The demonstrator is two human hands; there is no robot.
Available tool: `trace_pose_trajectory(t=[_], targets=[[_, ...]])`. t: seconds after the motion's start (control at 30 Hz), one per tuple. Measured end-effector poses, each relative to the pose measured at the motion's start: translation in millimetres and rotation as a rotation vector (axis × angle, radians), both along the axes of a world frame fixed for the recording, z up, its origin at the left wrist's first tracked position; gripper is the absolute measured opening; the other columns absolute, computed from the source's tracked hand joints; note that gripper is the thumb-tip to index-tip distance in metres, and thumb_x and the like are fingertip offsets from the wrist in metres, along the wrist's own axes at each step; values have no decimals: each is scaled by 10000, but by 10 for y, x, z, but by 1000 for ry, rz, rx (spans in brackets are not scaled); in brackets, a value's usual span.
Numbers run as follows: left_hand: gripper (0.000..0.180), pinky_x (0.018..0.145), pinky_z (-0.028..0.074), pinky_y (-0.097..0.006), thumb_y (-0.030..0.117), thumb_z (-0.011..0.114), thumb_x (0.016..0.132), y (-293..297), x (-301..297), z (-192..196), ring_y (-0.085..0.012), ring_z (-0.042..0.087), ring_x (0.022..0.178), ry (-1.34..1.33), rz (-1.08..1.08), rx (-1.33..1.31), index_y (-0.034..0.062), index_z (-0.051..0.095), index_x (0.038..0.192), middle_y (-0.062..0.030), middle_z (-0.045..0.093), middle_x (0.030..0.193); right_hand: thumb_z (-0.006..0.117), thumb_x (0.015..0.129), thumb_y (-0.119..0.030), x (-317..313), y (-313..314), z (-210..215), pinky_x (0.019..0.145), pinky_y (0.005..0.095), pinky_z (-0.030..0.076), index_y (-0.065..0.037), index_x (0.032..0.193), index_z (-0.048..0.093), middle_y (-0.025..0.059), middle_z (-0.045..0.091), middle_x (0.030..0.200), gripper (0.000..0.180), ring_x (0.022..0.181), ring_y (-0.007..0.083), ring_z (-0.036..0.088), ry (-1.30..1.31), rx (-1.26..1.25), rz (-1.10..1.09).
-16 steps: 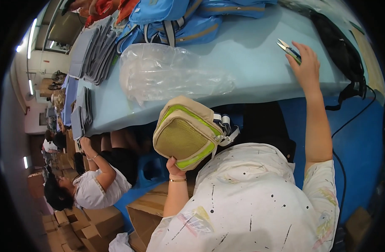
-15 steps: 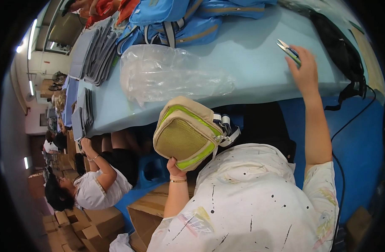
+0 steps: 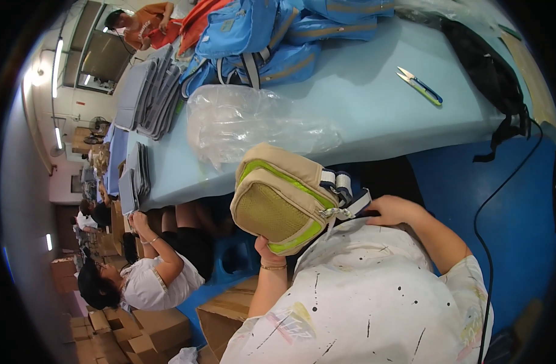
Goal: Checking, trimming, and packaging small pouches/bags in a manufacturing workshop.
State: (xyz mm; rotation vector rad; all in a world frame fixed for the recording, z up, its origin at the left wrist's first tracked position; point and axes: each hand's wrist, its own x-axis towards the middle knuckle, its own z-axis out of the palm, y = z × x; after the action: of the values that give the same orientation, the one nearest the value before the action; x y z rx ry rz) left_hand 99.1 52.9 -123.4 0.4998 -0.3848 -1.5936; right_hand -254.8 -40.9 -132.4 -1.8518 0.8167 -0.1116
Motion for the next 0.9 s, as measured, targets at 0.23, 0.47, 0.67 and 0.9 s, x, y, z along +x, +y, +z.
trace_pose_trajectory(t=[0.23, 0.47, 0.67, 0.9], targets=[[550, 1003, 398, -463, 220, 631, 788, -142, -244, 77, -329, 528, 1145, 4, 2, -17, -15, 487, 1263, -171, 547, 1251, 766, 725, -304, 395, -5, 87, 983, 337, 377, -39, 1250, 498, 148, 516, 1269, 646, 1159, 272, 484, -542, 74, -184], [510, 1024, 378, -457, 175, 606, 816, -287, -627, 270, -308, 506, 1173, 27, -20, 50, 14, 473, 1281, -147, 528, 1279, 821, 675, -234, 285, 71, 208, 1053, 340, 285, -51, 1433, 165, 74, 402, 1329, 1019, 1250, 176, 353, -808, 339, -290], [499, 992, 382, -334, -35, 581, 851, -281, -1032, 552, -188, 470, 1180, -731, -75, -18, 12, 417, 1320, -74, 501, 1285, 740, 762, -202, 263, 185, 147, 1021, 390, 347, -49, 1377, 301, 85, 469, 1287, 771, 1204, 218, 438, -1121, 681, -809], [688, 1051, 310, -340, 50, 699, 782, -482, -1453, 1258, -186, 381, 1265, -502, -241, -342, -4, 338, 1366, -119, 366, 1404, 677, 788, -286, 1, 146, 184, 887, 383, 476, -64, 1181, 551, 63, 612, 1116, 469, 1036, 208, 585, -1310, 930, -947]])
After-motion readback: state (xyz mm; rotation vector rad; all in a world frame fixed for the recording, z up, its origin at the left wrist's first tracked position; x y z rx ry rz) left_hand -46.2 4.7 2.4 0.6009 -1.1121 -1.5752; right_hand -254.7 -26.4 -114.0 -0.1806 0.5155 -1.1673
